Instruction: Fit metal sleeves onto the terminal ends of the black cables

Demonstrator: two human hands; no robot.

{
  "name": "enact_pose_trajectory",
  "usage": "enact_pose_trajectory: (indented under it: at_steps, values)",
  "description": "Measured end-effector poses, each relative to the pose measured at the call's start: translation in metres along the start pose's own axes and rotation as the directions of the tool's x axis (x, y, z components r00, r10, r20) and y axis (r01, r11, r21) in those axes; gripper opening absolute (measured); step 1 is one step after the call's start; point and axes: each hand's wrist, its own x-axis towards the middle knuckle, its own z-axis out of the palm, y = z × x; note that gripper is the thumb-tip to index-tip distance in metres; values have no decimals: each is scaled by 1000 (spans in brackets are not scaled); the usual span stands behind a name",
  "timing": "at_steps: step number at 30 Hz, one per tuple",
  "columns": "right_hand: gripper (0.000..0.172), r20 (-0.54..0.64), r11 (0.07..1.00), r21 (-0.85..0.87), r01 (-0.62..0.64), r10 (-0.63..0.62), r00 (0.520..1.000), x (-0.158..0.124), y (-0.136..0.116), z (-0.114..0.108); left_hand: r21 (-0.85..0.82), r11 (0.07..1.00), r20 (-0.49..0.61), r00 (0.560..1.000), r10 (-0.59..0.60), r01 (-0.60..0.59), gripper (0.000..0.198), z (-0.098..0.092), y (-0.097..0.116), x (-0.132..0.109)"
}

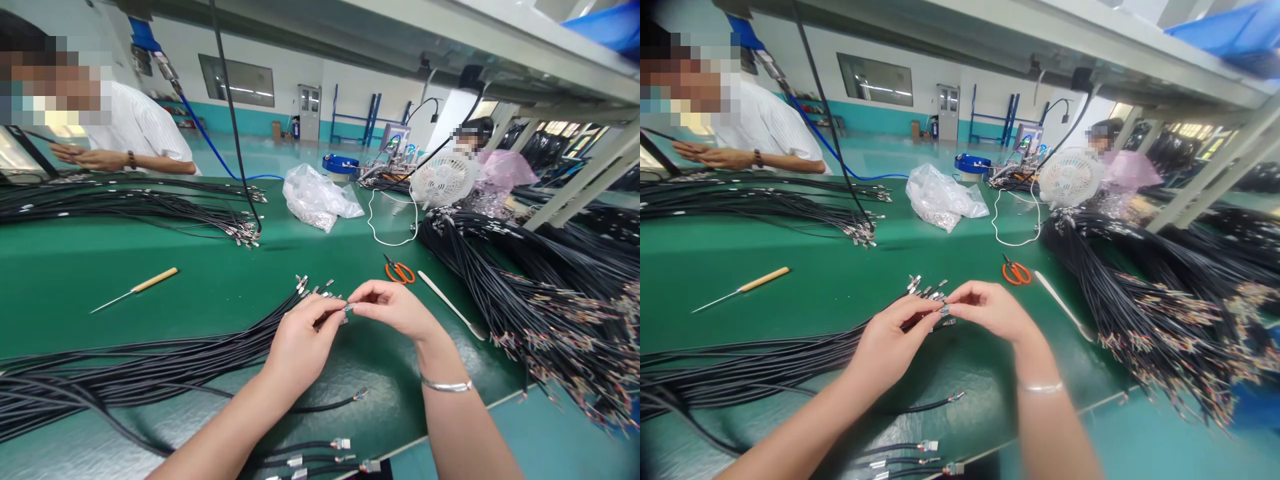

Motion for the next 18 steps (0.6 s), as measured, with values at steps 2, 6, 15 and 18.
enact_pose_trajectory:
  at_steps: [2, 6, 15, 18]
  values:
    - [12, -15, 999, -47, -15, 14, 1000, -1, -2, 1, 12, 1000, 4, 1000, 28, -28, 16, 0, 0, -1]
    - [13, -36, 994, -112, -18, 15, 999, -1, -5, 4, -36, 998, 72, 997, -42, 44, 16, -3, 4, 2]
    - [21, -17, 996, -40, -73, 73, 997, 2, 1, 7, -295, 862, 301, 896, -326, 412, 18, -8, 2, 10]
    - [21, -23, 996, -48, -72, 71, 997, 3, 1, 8, -303, 855, 306, 893, -331, 421, 18, -7, 2, 10]
